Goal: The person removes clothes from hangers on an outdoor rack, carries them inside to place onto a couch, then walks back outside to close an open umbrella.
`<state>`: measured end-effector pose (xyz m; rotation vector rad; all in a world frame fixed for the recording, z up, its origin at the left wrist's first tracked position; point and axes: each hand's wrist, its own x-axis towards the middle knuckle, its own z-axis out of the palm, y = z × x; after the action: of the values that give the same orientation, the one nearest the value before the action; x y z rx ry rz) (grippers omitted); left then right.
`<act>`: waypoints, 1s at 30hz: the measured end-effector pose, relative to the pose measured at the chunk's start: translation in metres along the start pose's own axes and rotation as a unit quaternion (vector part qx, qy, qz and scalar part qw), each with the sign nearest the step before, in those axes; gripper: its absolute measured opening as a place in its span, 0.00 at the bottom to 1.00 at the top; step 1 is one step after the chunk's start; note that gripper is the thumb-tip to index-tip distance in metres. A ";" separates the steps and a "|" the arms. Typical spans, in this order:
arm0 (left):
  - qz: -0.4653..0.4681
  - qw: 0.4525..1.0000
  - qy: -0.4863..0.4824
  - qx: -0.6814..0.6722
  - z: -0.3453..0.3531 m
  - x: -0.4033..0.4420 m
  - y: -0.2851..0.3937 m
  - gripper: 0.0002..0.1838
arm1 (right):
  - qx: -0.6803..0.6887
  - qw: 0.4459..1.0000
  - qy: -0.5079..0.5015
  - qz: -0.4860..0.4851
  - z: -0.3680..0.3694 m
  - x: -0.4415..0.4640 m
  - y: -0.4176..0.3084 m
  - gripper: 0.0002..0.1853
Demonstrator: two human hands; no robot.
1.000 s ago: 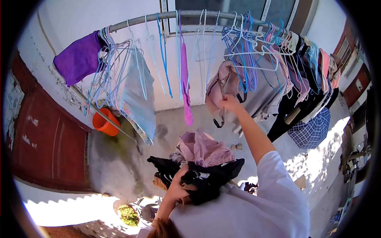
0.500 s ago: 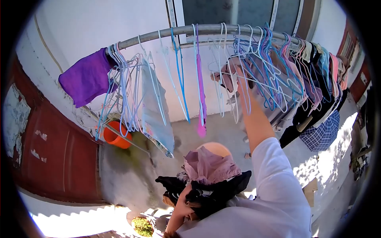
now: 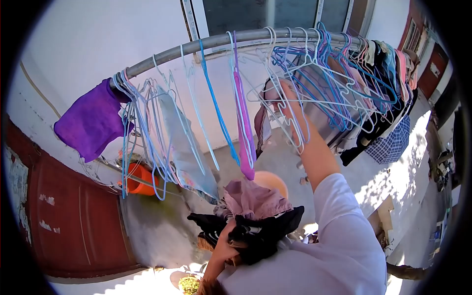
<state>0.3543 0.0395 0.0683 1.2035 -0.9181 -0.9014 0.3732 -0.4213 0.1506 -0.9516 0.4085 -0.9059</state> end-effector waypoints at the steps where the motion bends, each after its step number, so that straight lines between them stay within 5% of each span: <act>1: 0.008 1.000 -0.011 0.005 -0.002 0.003 0.002 0.26 | -0.007 1.000 -0.008 0.002 0.010 -0.011 -0.007 0.15; 7: 0.049 0.995 -0.074 0.049 -0.017 0.020 0.013 0.24 | -0.104 0.984 0.115 0.083 -0.005 -0.011 0.024 0.18; 8: 0.053 0.994 -0.084 0.053 -0.020 0.021 0.014 0.24 | 0.014 0.981 0.128 0.144 -0.023 -0.008 0.023 0.21; 12: 0.089 0.988 -0.100 0.073 -0.027 0.024 0.015 0.24 | 0.174 0.976 0.123 0.049 0.047 -0.095 -0.009 0.19; 16: 0.077 0.987 -0.128 0.061 -0.035 0.023 0.023 0.24 | -0.266 0.951 0.098 -0.123 0.040 -0.107 -0.012 0.22; 19: 0.072 0.983 -0.154 0.072 -0.043 0.024 0.025 0.25 | -0.547 0.818 0.144 -0.106 0.054 -0.133 -0.052 0.15; 24: 0.076 0.981 -0.171 0.060 -0.052 0.020 0.027 0.26 | -0.343 0.933 0.097 -0.058 0.046 -0.183 -0.054 0.15; 30: 0.070 0.981 -0.179 0.022 -0.057 0.019 0.023 0.27 | -0.297 0.948 0.117 -0.010 0.015 -0.264 -0.015 0.15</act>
<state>0.4157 0.0450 0.0856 1.0150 -1.3015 -1.0053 0.2233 -0.2030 0.1515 -1.4028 0.9106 -0.9355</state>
